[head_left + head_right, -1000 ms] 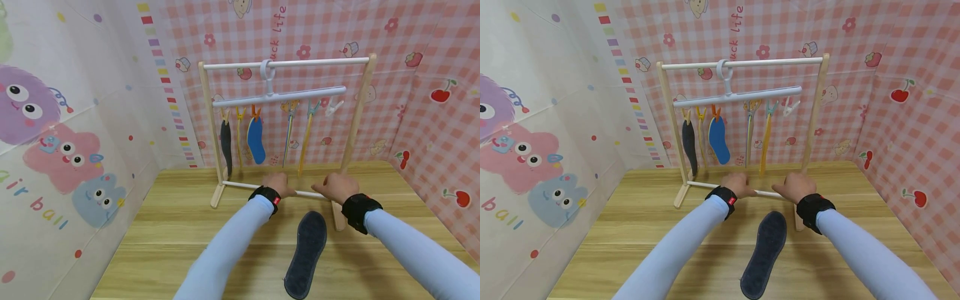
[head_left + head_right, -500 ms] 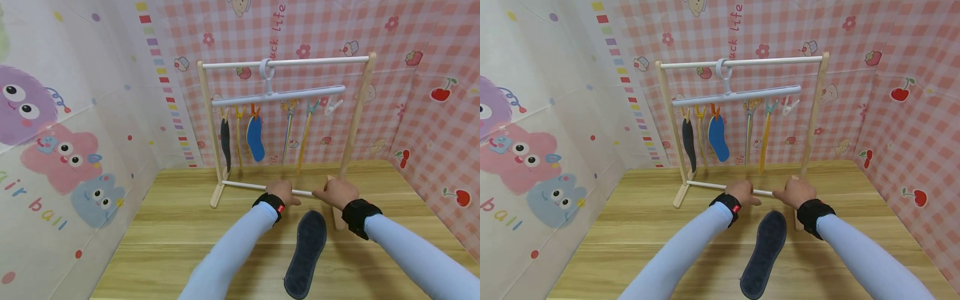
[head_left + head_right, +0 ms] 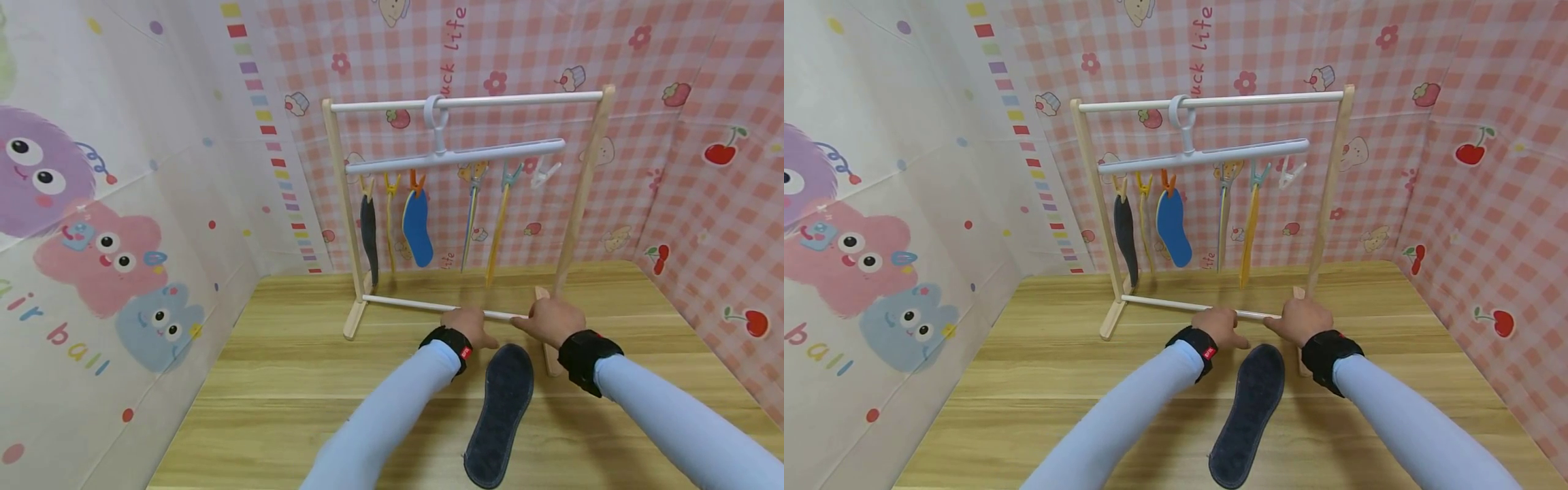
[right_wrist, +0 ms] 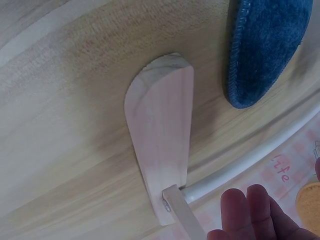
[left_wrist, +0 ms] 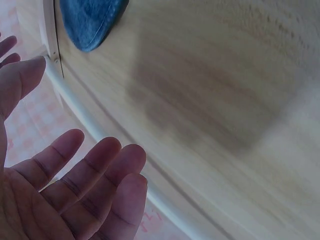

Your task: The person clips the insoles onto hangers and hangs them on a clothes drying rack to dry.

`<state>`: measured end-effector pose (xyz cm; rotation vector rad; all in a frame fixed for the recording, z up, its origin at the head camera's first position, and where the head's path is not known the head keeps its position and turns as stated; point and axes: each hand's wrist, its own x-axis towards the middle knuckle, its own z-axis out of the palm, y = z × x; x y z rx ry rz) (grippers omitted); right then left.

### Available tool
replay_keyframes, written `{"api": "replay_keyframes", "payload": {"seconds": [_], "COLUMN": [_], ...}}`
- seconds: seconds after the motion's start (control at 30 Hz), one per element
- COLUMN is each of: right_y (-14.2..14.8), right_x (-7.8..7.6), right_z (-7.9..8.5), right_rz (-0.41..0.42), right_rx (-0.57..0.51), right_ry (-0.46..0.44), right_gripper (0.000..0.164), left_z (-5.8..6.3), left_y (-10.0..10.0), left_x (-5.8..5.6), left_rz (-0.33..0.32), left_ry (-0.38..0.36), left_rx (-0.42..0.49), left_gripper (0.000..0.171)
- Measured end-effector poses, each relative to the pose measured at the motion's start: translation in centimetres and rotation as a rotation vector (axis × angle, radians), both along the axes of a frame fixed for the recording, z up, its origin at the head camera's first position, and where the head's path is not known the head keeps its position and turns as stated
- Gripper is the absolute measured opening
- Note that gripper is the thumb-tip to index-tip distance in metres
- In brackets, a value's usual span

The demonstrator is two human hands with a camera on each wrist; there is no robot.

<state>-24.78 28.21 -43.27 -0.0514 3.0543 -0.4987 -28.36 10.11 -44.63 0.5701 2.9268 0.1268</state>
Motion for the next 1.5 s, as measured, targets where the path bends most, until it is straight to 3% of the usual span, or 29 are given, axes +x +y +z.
{"api": "replay_keyframes", "payload": {"seconds": [0.27,0.47,0.9,1.5], "right_y": [0.3,0.4,0.6,0.6], "right_x": [0.4,0.5,0.7,0.9], "right_z": [-0.8,-1.3,-1.7,-2.1], "right_rz": [0.014,0.002,-0.006,-0.028], "right_rx": [-0.014,-0.012,-0.012,-0.008], "right_ry": [0.016,0.000,-0.008,-0.034], "right_gripper": [0.049,0.050,0.047,0.044], "left_z": [-0.5,-1.6,-2.9,-3.8], "left_y": [0.6,1.3,1.7,2.7], "left_x": [1.1,1.1,1.8,2.4], "left_rz": [-0.023,-0.003,-0.059,-0.056], "left_ry": [-0.005,0.005,-0.004,0.000], "left_rx": [-0.050,-0.077,-0.067,-0.118], "left_gripper": [0.038,0.043,0.050,0.047]}}
